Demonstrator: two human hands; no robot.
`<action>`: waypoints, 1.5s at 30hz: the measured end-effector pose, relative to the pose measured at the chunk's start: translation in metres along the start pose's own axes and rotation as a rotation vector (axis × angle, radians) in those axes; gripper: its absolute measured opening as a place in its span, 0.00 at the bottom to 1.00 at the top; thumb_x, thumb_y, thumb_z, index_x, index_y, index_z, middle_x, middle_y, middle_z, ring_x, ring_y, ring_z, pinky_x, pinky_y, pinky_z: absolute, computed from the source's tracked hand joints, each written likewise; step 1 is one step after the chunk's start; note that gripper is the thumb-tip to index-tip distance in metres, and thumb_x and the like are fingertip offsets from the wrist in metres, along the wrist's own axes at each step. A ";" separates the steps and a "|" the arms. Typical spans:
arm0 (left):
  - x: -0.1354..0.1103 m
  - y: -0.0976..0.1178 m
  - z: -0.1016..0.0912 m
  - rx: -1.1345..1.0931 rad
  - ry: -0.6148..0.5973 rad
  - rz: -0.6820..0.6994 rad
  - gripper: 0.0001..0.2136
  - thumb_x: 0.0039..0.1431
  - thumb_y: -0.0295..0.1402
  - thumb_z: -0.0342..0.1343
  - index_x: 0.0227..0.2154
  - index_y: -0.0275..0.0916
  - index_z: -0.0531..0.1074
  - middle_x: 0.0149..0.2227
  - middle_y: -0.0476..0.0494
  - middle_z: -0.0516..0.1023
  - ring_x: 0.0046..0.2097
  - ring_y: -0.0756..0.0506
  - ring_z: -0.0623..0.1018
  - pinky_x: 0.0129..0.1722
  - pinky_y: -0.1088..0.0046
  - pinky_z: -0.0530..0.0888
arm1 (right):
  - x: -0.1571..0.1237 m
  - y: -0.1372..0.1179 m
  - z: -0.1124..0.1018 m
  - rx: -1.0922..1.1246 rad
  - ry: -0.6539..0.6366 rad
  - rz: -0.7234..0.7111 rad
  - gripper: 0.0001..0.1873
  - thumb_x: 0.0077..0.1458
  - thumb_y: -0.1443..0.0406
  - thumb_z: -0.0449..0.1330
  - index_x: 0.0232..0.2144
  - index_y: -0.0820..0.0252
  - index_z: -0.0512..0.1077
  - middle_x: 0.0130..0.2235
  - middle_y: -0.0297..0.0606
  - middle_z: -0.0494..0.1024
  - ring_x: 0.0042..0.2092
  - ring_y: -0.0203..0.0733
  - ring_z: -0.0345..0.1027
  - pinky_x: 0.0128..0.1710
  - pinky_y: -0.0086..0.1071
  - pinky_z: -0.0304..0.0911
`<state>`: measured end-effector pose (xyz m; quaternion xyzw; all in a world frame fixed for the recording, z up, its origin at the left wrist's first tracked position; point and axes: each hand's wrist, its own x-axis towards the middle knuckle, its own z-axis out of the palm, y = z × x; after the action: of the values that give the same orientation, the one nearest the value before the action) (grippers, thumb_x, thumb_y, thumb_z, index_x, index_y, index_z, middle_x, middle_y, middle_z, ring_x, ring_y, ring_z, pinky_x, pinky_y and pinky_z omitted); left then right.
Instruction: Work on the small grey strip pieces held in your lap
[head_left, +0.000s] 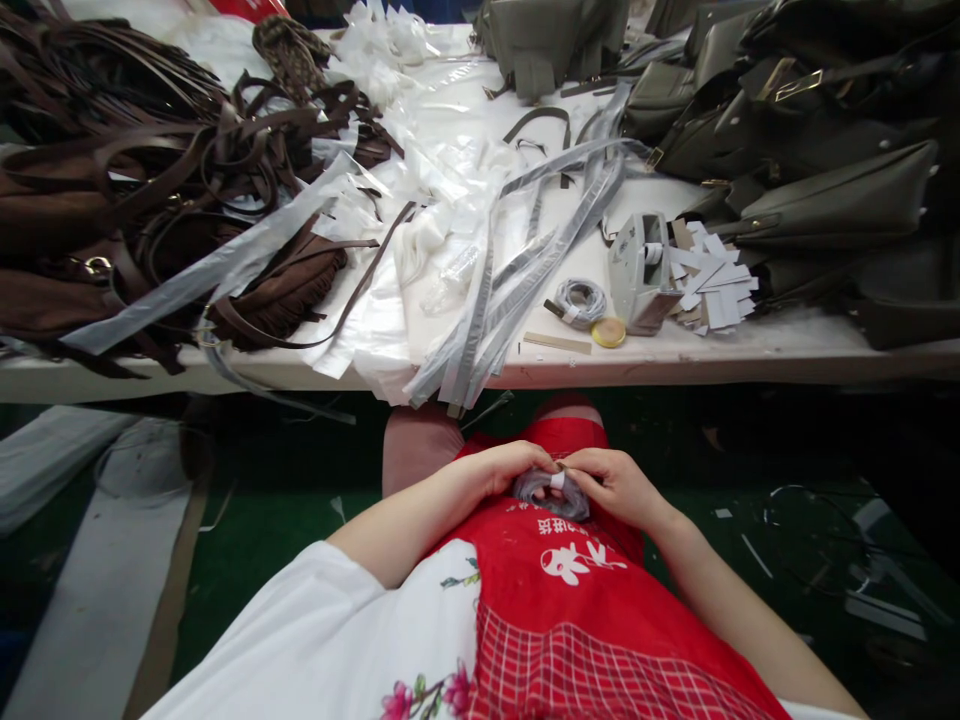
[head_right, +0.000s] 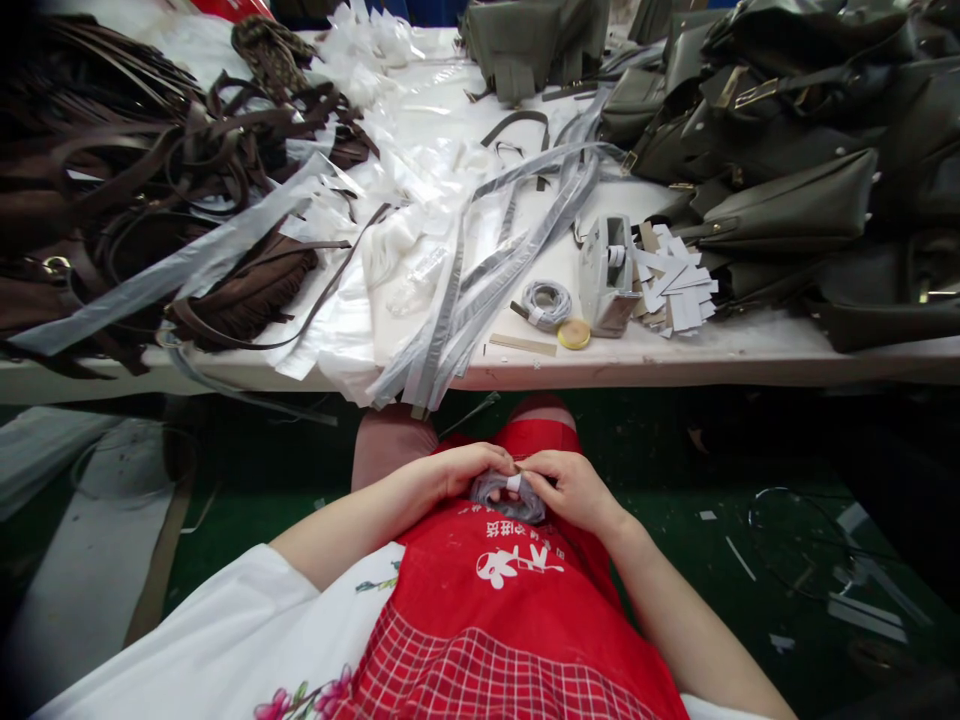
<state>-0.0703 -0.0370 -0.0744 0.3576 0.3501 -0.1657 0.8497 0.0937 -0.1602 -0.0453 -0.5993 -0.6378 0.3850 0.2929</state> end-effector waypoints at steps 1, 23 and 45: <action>0.001 -0.001 -0.001 -0.023 -0.006 -0.002 0.04 0.44 0.27 0.55 0.25 0.32 0.72 0.24 0.39 0.79 0.24 0.49 0.76 0.21 0.80 0.69 | 0.000 -0.001 -0.001 -0.007 -0.009 -0.009 0.14 0.63 0.62 0.53 0.44 0.55 0.77 0.44 0.39 0.80 0.45 0.42 0.74 0.47 0.35 0.68; -0.004 -0.006 0.013 -0.157 0.213 0.372 0.13 0.32 0.31 0.55 0.27 0.39 0.62 0.19 0.52 0.72 0.18 0.52 0.68 0.16 0.79 0.65 | 0.033 0.029 -0.101 -0.330 0.811 -0.038 0.12 0.60 0.58 0.56 0.39 0.57 0.76 0.42 0.42 0.79 0.44 0.45 0.72 0.49 0.39 0.66; 0.030 -0.037 -0.013 -0.017 0.112 0.527 0.15 0.40 0.33 0.63 0.27 0.39 0.61 0.21 0.54 0.68 0.21 0.54 0.64 0.23 0.78 0.56 | 0.120 0.085 -0.178 0.009 1.051 0.170 0.18 0.43 0.50 0.61 0.24 0.58 0.77 0.43 0.45 0.79 0.49 0.51 0.69 0.54 0.40 0.59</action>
<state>-0.0748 -0.0543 -0.1206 0.4377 0.2929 0.0842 0.8459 0.2746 -0.0178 -0.0329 -0.7599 -0.3525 0.0578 0.5432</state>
